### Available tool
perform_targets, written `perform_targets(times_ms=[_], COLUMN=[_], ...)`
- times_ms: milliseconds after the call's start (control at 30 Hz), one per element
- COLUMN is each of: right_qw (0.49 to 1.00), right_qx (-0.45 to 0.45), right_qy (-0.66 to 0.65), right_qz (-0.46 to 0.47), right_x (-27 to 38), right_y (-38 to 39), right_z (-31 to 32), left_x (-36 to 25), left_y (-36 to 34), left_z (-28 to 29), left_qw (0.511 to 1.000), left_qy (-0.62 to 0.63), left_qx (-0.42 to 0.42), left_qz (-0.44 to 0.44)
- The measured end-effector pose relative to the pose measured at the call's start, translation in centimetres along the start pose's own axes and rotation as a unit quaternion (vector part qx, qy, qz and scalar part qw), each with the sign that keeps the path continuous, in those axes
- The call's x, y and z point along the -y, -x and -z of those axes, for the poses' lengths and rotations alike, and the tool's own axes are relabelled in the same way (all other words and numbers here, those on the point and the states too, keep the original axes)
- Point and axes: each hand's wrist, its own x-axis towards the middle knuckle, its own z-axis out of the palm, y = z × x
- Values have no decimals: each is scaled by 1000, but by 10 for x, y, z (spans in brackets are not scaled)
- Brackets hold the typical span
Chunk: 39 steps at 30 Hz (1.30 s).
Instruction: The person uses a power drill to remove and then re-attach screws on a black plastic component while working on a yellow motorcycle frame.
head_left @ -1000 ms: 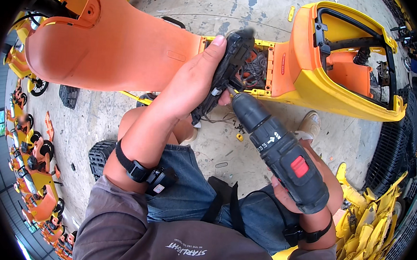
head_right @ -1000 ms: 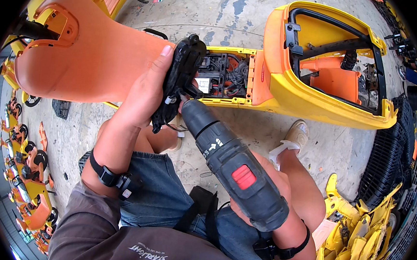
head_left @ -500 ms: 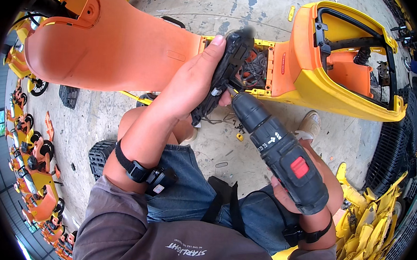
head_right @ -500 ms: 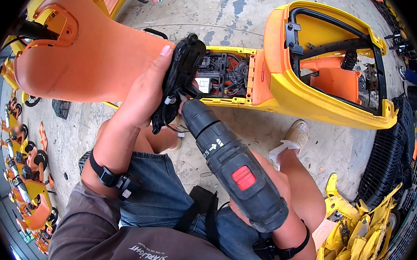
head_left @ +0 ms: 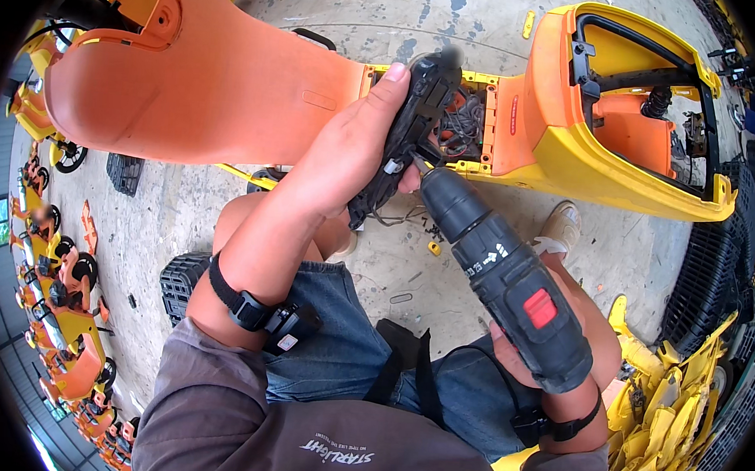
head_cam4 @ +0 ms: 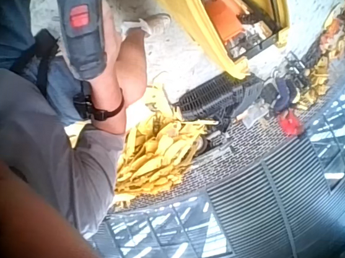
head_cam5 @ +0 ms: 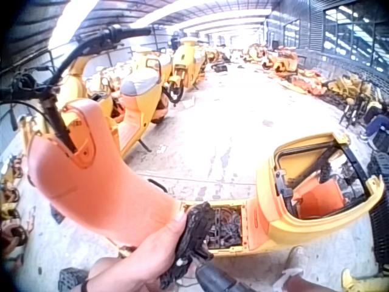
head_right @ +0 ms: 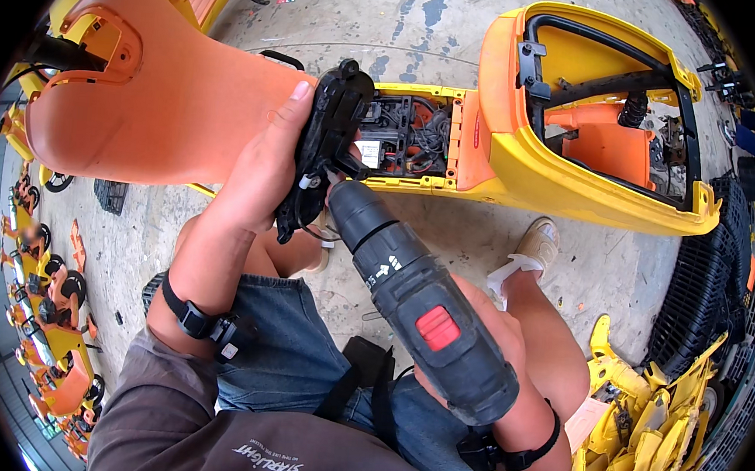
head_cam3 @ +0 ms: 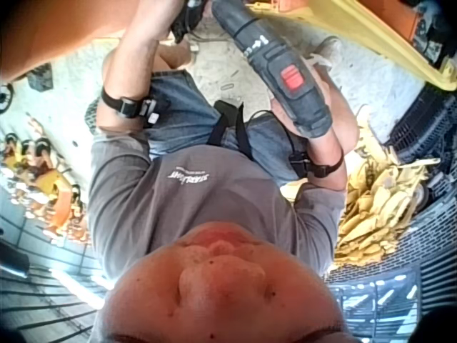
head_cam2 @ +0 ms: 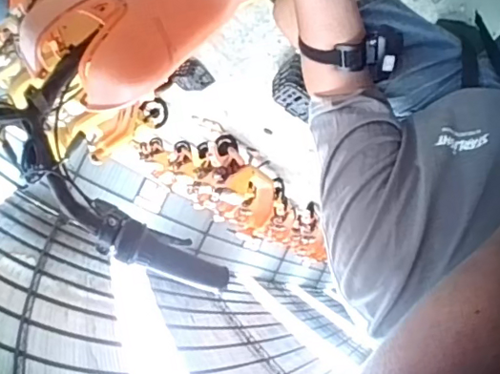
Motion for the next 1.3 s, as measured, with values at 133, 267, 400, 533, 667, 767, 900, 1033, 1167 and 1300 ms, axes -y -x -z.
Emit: perform_targets(times_ms=[133, 267, 400, 533, 667, 767, 900, 1033, 1167, 1300], right_qw=[1000, 1000, 1000, 1000, 1000, 1000, 1000, 1000, 1000, 1000], right_qx=[0, -17, -12, 3, 4, 6, 9, 13, 18, 15], right_qy=[4, 0, 9, 5, 3, 2, -3, -11, -19, -17], right_qz=[-3, -25, -11, -3, -2, 0, -4, -8, -10, -8], right_x=[0, 1, 1, -1, -1, -1, -1, -2, -5, -4], right_y=[0, -1, 0, 1, 2, 2, 2, 3, 4, 5], right_z=[0, -4, -3, 3, 3, 3, 3, 3, 3, 4], left_x=[2, 2, 2, 4, -1, 0, 4, 2, -3, -2], left_y=[-1, -1, -1, -2, 1, 0, -2, -2, 0, -1], left_z=[1, 2, 2, 4, -2, -1, 1, 3, 0, 1], left_qw=[1000, 1000, 1000, 1000, 1000, 999, 999, 1000, 999, 999], left_qy=[-3, 0, 2, 3, 9, 12, 19, 9, 39, 46], left_qx=[-2, 2, 1, 9, -6, -6, 3, 1, -9, -3], left_qz=[1, 2, 0, -10, -15, -29, -37, -27, -32, -27])
